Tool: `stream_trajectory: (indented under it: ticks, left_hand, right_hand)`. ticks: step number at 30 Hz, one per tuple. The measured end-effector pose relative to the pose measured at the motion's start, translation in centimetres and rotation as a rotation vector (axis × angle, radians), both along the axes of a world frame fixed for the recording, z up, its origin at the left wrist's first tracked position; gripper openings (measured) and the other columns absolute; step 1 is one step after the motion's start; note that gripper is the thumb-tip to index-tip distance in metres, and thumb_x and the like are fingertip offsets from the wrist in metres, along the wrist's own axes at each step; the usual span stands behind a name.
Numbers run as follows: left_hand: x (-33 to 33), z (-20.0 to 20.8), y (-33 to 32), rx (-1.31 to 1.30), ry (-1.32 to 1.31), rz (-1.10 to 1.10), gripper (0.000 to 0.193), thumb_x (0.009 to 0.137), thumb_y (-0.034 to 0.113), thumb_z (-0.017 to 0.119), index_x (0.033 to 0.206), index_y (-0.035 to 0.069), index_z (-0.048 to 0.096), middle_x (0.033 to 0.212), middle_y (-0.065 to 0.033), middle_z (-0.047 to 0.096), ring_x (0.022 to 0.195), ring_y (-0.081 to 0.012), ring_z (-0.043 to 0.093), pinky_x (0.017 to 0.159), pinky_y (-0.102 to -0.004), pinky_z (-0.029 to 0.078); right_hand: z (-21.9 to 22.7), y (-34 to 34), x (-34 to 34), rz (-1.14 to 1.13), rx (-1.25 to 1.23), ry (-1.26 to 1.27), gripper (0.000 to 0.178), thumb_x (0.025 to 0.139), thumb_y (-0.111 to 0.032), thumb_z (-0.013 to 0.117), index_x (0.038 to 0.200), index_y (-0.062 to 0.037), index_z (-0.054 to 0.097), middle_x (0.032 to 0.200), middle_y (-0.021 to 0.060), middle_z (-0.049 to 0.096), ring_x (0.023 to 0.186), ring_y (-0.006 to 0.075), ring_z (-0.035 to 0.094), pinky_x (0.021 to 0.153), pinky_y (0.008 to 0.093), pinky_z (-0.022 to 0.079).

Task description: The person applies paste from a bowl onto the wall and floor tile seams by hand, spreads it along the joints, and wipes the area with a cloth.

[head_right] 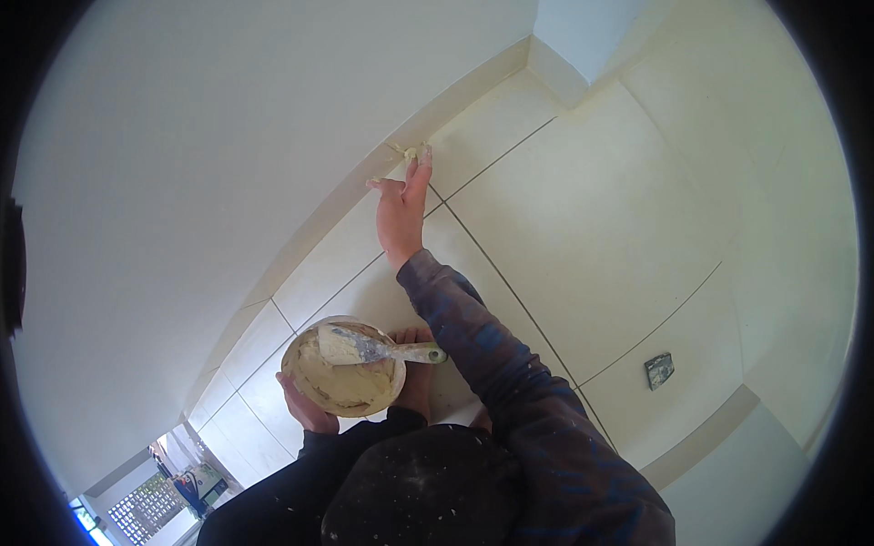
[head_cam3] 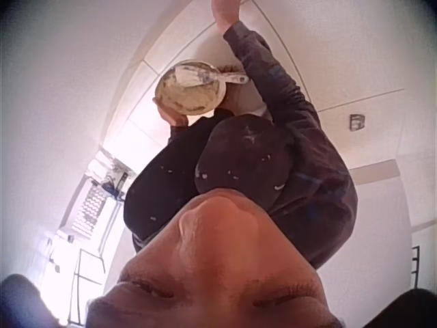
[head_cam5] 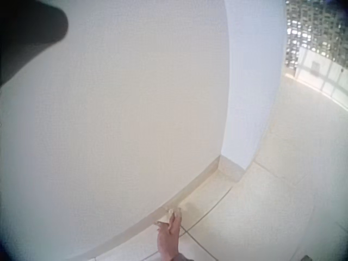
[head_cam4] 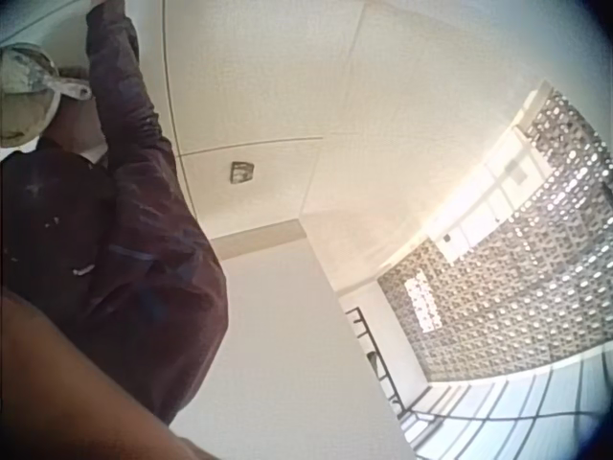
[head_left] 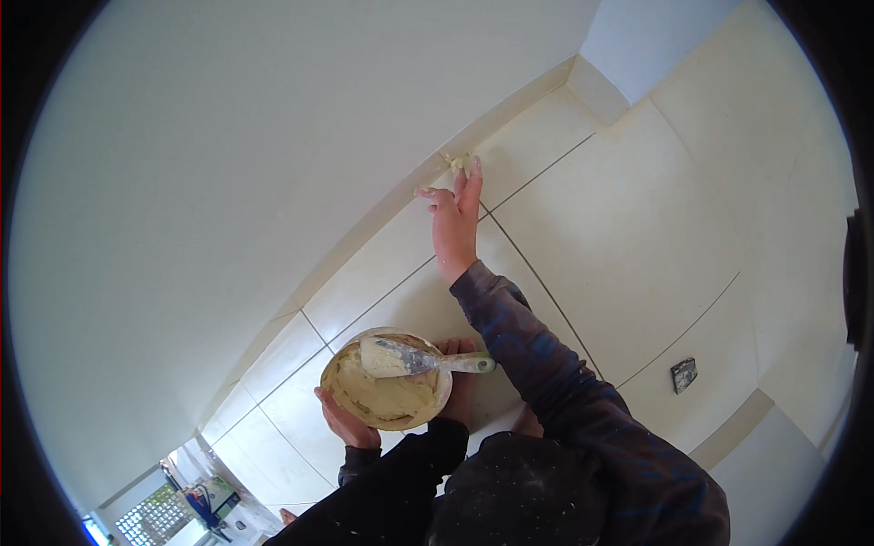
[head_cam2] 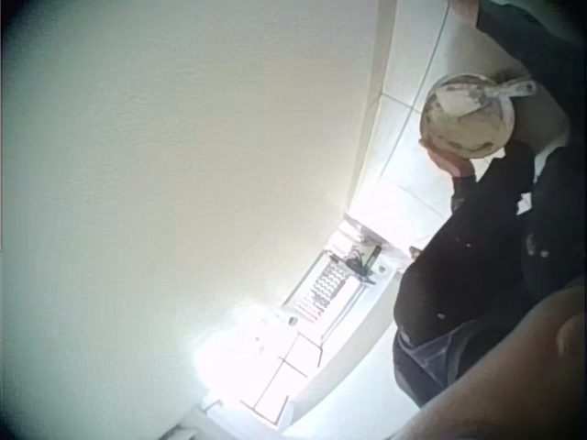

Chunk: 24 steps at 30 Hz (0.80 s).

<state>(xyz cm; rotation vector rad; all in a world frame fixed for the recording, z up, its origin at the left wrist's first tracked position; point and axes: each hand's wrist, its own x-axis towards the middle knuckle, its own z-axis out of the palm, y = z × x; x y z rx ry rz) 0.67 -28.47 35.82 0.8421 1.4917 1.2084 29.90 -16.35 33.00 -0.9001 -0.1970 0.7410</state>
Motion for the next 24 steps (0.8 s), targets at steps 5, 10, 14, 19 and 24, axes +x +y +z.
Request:
stream_trajectory:
  ticks: [5, 10, 14, 19, 24]
  left_hand:
    - [-11.9, 5.9, 5.3, 0.004, -0.034, 0.035, 0.059, 0.104, 0.051, 0.036, 0.129, -0.001, 0.048, 0.126, -0.0143, 0.059, 0.112, -0.0257, 0.060, 0.095, -0.0387, 0.051]
    - [-15.8, 8.5, 7.8, -0.007, -0.021, 0.053, 0.060, 0.104, 0.052, 0.036, 0.129, -0.001, 0.048, 0.125, -0.0144, 0.058, 0.112, -0.0255, 0.060, 0.095, -0.0384, 0.051]
    - [-15.4, 7.8, 7.5, -0.001, -0.025, 0.060, 0.060, 0.103, 0.052, 0.037, 0.129, -0.001, 0.048, 0.125, -0.0145, 0.058, 0.111, -0.0254, 0.060, 0.096, -0.0381, 0.050]
    - [-13.8, 6.8, 6.2, 0.009, -0.028, 0.045, 0.060, 0.103, 0.052, 0.037, 0.129, -0.001, 0.048, 0.125, -0.0145, 0.058, 0.112, -0.0256, 0.059, 0.096, -0.0382, 0.050]
    - [-12.8, 6.1, 5.5, 0.021, -0.041, 0.036, 0.060, 0.103, 0.052, 0.037, 0.130, -0.001, 0.047, 0.125, -0.0146, 0.058, 0.113, -0.0258, 0.059, 0.096, -0.0383, 0.050]
  right_hand:
    - [7.2, 5.5, -14.8, 0.064, 0.222, -0.057, 0.078, 0.090, -0.005, 0.045, 0.157, -0.0103, 0.005, 0.160, 0.0179, 0.022, 0.096, 0.0156, 0.062, 0.084, 0.0284, 0.045]
    - [9.3, 6.8, -17.8, 0.124, 0.218, -0.069, 0.078, 0.092, -0.005, 0.045, 0.157, -0.0107, 0.002, 0.161, 0.0187, 0.019, 0.096, 0.0150, 0.062, 0.085, 0.0289, 0.045]
    - [9.3, 8.2, -16.1, 0.024, 0.116, -0.115, 0.077, 0.092, -0.002, 0.043, 0.156, -0.0077, 0.000, 0.157, 0.0213, 0.025, 0.095, 0.0136, 0.060, 0.087, 0.0290, 0.047]
    - [7.4, 5.4, -16.2, 0.137, 0.294, -0.229, 0.077, 0.093, 0.000, 0.041, 0.155, -0.0040, -0.003, 0.158, 0.0241, 0.020, 0.095, 0.0147, 0.059, 0.092, 0.0297, 0.047]
    - [6.3, 5.5, -14.0, 0.070, 0.059, -0.069, 0.079, 0.091, 0.001, 0.043, 0.155, -0.0047, -0.004, 0.157, 0.0308, 0.013, 0.088, 0.0143, 0.062, 0.091, 0.0307, 0.048]
